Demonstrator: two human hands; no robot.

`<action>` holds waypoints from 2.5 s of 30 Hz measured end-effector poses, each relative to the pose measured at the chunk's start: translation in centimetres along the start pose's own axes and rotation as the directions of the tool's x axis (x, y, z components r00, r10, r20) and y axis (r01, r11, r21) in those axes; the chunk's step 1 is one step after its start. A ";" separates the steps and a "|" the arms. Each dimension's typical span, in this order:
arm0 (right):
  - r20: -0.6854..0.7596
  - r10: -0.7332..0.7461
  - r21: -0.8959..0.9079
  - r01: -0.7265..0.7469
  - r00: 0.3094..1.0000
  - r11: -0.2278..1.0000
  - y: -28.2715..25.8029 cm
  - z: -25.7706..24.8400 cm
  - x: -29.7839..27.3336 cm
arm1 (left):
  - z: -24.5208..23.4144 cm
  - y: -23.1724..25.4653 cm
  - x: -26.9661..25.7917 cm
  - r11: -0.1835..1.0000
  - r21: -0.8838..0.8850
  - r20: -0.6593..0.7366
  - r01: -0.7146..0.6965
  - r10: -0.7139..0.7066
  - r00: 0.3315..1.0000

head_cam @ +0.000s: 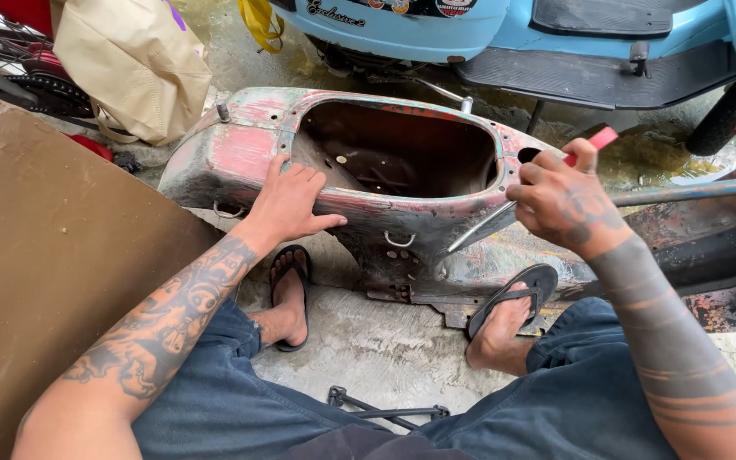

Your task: Scrubbing a metal scooter frame with a wire brush to remove rust and old paint

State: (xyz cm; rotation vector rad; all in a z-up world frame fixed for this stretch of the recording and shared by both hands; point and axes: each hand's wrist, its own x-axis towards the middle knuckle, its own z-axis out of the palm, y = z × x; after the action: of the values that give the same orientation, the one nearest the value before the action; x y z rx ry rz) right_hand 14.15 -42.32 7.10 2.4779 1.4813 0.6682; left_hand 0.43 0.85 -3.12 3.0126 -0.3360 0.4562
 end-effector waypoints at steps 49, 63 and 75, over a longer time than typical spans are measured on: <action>-0.024 0.760 0.594 -0.602 0.650 0.534 -23.2 8.7 -1.9 | -0.6 0.3 0.2 0.999 -0.032 0.109 0.029 -0.026 0.994; 0.093 0.802 0.553 -0.701 0.589 0.450 -27.4 12.1 -7.1 | -0.7 0.4 0.2 0.999 -0.034 0.117 0.023 -0.019 0.993; 0.106 0.809 0.507 -0.731 0.579 0.457 -28.0 14.5 -9.6 | -0.9 0.4 0.2 0.999 -0.047 0.121 0.025 -0.019 0.992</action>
State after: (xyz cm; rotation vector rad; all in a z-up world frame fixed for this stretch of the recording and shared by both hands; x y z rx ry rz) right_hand -5.10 -35.89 -18.81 3.6255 0.4277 0.6374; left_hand 0.29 0.48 -2.13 2.9999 -0.3170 0.2602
